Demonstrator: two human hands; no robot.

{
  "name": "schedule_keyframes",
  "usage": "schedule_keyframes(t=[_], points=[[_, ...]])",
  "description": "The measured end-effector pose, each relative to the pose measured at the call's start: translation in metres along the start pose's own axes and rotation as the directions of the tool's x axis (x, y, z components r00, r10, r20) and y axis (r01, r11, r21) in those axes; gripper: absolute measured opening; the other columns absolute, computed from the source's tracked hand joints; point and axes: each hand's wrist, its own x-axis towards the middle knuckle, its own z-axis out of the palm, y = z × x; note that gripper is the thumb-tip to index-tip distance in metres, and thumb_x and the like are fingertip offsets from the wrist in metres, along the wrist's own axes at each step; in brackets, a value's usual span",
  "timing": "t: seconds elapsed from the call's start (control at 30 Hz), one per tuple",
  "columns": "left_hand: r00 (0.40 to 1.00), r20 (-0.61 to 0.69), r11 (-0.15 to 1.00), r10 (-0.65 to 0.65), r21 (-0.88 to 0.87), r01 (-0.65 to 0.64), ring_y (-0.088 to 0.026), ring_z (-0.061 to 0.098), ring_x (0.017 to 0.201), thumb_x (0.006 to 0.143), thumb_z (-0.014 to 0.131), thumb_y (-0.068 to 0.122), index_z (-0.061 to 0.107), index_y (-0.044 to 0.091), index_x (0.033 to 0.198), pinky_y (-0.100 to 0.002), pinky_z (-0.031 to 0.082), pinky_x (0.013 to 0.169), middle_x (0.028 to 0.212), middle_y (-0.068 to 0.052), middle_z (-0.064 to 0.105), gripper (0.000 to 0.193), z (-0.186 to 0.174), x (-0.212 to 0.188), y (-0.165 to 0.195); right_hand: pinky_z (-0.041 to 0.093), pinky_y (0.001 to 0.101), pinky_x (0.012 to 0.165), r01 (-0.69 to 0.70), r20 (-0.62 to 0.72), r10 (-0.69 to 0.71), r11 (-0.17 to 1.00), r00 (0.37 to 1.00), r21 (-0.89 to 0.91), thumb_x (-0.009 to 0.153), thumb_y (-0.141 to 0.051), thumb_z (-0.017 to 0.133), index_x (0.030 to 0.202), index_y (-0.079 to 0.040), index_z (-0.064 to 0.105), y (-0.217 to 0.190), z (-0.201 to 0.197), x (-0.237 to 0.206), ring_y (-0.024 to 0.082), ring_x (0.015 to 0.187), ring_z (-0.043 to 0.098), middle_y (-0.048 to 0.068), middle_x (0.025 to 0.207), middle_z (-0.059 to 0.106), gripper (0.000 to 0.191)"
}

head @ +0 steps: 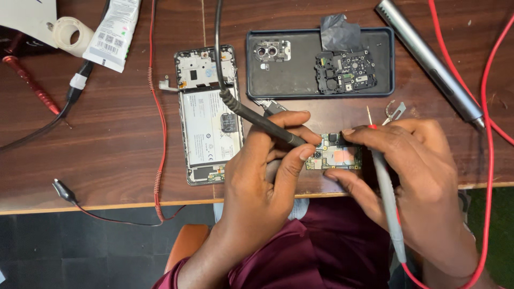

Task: The person repairs a disassembled smartphone at a workbench. They hold the phone's logic board and use a soldering iron and a probe tool to work on the board's components, repositioning the board repeatedly, then lift and turn the board to work on its other side by hand.

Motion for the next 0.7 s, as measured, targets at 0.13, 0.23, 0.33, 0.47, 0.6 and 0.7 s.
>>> schedule_keyframes(t=[0.13, 0.23, 0.33, 0.47, 0.6, 0.7], points=[[0.999, 0.023, 0.999, -0.044, 0.025, 0.043, -0.014, 0.078, 0.097, 0.106, 0.062, 0.007, 0.056, -0.001, 0.134, -0.025, 0.063, 0.080, 0.111, -0.010, 0.076, 0.030, -0.001, -0.001, 0.005, 0.050, 0.0407, 0.077, -0.052, -0.002, 0.052, 0.998, 0.999, -0.028, 0.074, -0.017, 0.091, 0.106, 0.001, 0.071, 0.001, 0.001, 0.004, 0.032, 0.091, 0.063, 0.012, 0.090, 0.071, 0.041], [0.999, 0.029, 0.998, 0.021, 0.059, -0.023, -0.017, 0.078, 0.098, 0.107, 0.063, 0.006, 0.057, -0.001, 0.133, -0.026, 0.063, 0.081, 0.112, -0.010, 0.076, 0.028, 0.001, 0.002, 0.006, 0.052, 0.0396, 0.079, -0.021, -0.008, 0.021, 0.999, 1.000, 0.047, 0.074, -0.017, 0.089, 0.106, 0.000, 0.069, 0.006, 0.000, 0.007, 0.030, 0.092, 0.063, 0.012, 0.095, 0.071, 0.042], [0.996, 0.015, 0.991, 0.087, 0.097, -0.088, -0.019, 0.080, 0.099, 0.108, 0.064, 0.006, 0.058, 0.000, 0.132, -0.028, 0.063, 0.083, 0.112, -0.011, 0.077, 0.026, 0.004, 0.008, 0.002, 0.051, 0.0392, 0.078, -0.047, -0.033, 0.050, 0.997, 0.998, 0.064, 0.073, -0.017, 0.090, 0.106, -0.001, 0.070, 0.009, 0.003, 0.007, 0.029, 0.091, 0.064, 0.012, 0.096, 0.070, 0.042], [0.988, 0.011, 0.979, 0.152, 0.138, -0.152, -0.022, 0.080, 0.101, 0.108, 0.065, 0.007, 0.058, 0.000, 0.130, -0.030, 0.064, 0.085, 0.111, -0.011, 0.076, 0.024, 0.005, 0.010, -0.002, 0.052, 0.0386, 0.079, -0.042, -0.047, 0.046, 0.996, 0.998, 0.082, 0.073, -0.015, 0.089, 0.105, -0.001, 0.069, 0.009, 0.004, 0.005, 0.028, 0.091, 0.064, 0.012, 0.097, 0.071, 0.041], [0.984, 0.022, 0.971, 0.178, 0.156, -0.179, -0.023, 0.079, 0.101, 0.108, 0.065, 0.007, 0.059, 0.001, 0.128, -0.031, 0.064, 0.085, 0.112, -0.011, 0.076, 0.022, 0.005, 0.010, -0.003, 0.053, 0.0375, 0.078, -0.049, -0.038, 0.052, 0.996, 0.998, 0.078, 0.072, -0.016, 0.089, 0.105, -0.001, 0.070, 0.011, 0.004, 0.006, 0.027, 0.091, 0.065, 0.011, 0.098, 0.072, 0.041], [0.987, 0.014, 0.970, 0.162, 0.179, -0.162, -0.024, 0.078, 0.100, 0.107, 0.066, 0.007, 0.059, 0.001, 0.127, -0.032, 0.063, 0.084, 0.110, -0.011, 0.076, 0.023, 0.005, 0.010, -0.004, 0.052, 0.0376, 0.078, -0.042, -0.038, 0.045, 0.996, 0.998, 0.076, 0.073, -0.015, 0.089, 0.106, 0.000, 0.069, 0.009, 0.004, 0.007, 0.027, 0.091, 0.065, 0.012, 0.099, 0.072, 0.041]])
